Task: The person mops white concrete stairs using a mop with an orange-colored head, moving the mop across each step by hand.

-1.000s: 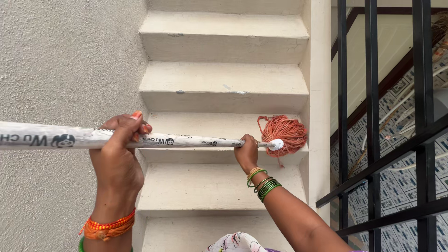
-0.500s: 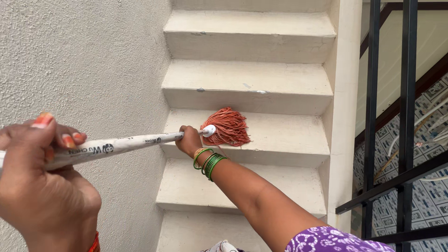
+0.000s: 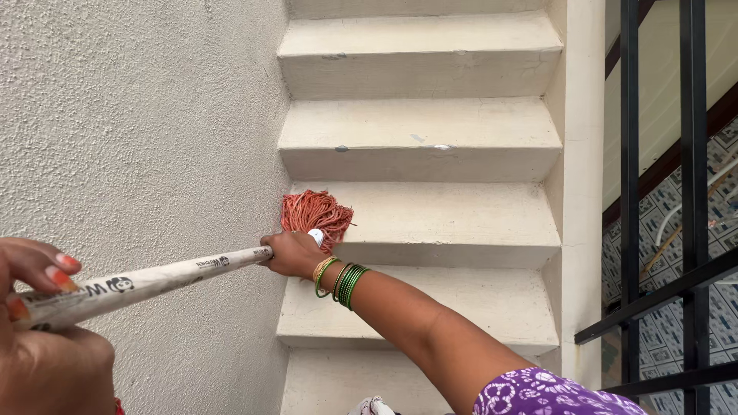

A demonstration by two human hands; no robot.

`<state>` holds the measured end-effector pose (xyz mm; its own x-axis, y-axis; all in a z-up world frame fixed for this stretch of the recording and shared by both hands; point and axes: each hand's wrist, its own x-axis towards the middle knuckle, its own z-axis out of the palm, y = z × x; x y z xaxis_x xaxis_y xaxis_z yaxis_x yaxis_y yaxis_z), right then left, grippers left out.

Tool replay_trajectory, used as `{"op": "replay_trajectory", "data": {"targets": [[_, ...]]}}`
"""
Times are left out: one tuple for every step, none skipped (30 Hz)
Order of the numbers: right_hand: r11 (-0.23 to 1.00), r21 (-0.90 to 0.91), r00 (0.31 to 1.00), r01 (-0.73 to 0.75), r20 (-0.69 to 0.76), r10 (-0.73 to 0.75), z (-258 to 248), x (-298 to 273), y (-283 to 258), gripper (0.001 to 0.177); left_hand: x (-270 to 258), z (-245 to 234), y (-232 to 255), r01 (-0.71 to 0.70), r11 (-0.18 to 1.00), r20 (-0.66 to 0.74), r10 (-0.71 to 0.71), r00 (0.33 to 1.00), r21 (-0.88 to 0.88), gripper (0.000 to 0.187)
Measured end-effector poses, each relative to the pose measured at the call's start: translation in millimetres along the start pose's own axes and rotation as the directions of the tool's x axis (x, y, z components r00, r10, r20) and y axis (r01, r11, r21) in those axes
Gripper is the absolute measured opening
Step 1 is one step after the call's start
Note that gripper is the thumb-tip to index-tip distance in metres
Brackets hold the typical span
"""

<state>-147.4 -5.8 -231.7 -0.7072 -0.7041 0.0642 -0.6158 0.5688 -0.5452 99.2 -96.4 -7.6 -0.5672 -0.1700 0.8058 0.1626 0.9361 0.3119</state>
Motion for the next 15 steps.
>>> {"op": "replay_trajectory", "data": {"targets": [[0.997,-0.079,1.000,0.014,-0.005,-0.015,-9,1,7,0.033,2,3,2,0.040,0.993,-0.030,-0.043,0.999,-0.108,0.026],[0.987,-0.159,0.999,0.033,-0.012,-0.035,-18,6,14,0.032,5,6,6,0.076,0.972,-0.061,-0.091,0.994,-0.222,0.025],[0.979,-0.203,0.999,0.026,-0.024,-0.031,-27,11,24,0.028,9,10,12,0.102,0.935,-0.086,-0.139,0.987,-0.339,0.025],[0.969,-0.247,0.999,0.018,-0.038,-0.028,-38,19,36,0.025,12,13,18,0.122,0.886,-0.100,-0.185,0.978,-0.447,0.025],[0.977,-0.213,0.995,-0.004,-0.098,-0.018,-51,27,50,0.027,15,16,26,0.133,0.829,-0.110,-0.227,0.968,-0.544,0.024],[0.983,-0.184,0.987,-0.024,-0.163,-0.006,-67,35,67,0.031,16,23,35,0.142,0.768,-0.107,-0.264,0.959,-0.624,0.024],[0.981,-0.193,0.985,-0.026,-0.173,-0.008,-78,37,83,0.031,15,30,45,0.155,0.731,-0.079,-0.274,0.958,-0.664,0.024],[0.976,-0.211,0.972,-0.060,-0.237,0.009,-93,36,101,0.029,12,40,56,0.177,0.705,-0.041,-0.280,0.959,-0.687,0.025],[0.970,-0.226,0.954,-0.094,-0.300,0.022,-108,33,117,0.028,10,51,65,0.192,0.734,0.004,-0.251,0.968,-0.652,0.025],[0.966,-0.238,0.952,-0.103,-0.305,0.026,-115,26,129,0.028,9,59,71,0.184,0.815,0.066,-0.177,0.982,-0.549,0.026],[0.956,-0.265,0.960,-0.130,-0.274,0.054,-120,16,139,0.031,12,67,72,0.180,0.807,0.063,-0.175,0.983,-0.562,0.026],[0.945,-0.289,0.966,-0.155,-0.243,0.084,-124,4,148,0.034,15,74,72,0.201,0.707,0.084,-0.197,0.977,-0.678,0.023],[0.941,-0.297,0.965,-0.163,-0.248,0.089,-128,-12,160,0.034,16,82,72,0.218,0.590,0.108,-0.216,0.970,-0.778,0.021],[0.912,-0.359,0.961,-0.199,-0.254,0.110,-133,-27,172,0.025,17,92,73,0.212,0.584,0.104,-0.213,0.971,-0.784,0.021],[0.877,-0.419,0.956,-0.235,-0.262,0.131,-142,-40,186,0.018,18,103,75,0.230,0.557,0.136,-0.206,0.969,-0.798,0.021]]}}
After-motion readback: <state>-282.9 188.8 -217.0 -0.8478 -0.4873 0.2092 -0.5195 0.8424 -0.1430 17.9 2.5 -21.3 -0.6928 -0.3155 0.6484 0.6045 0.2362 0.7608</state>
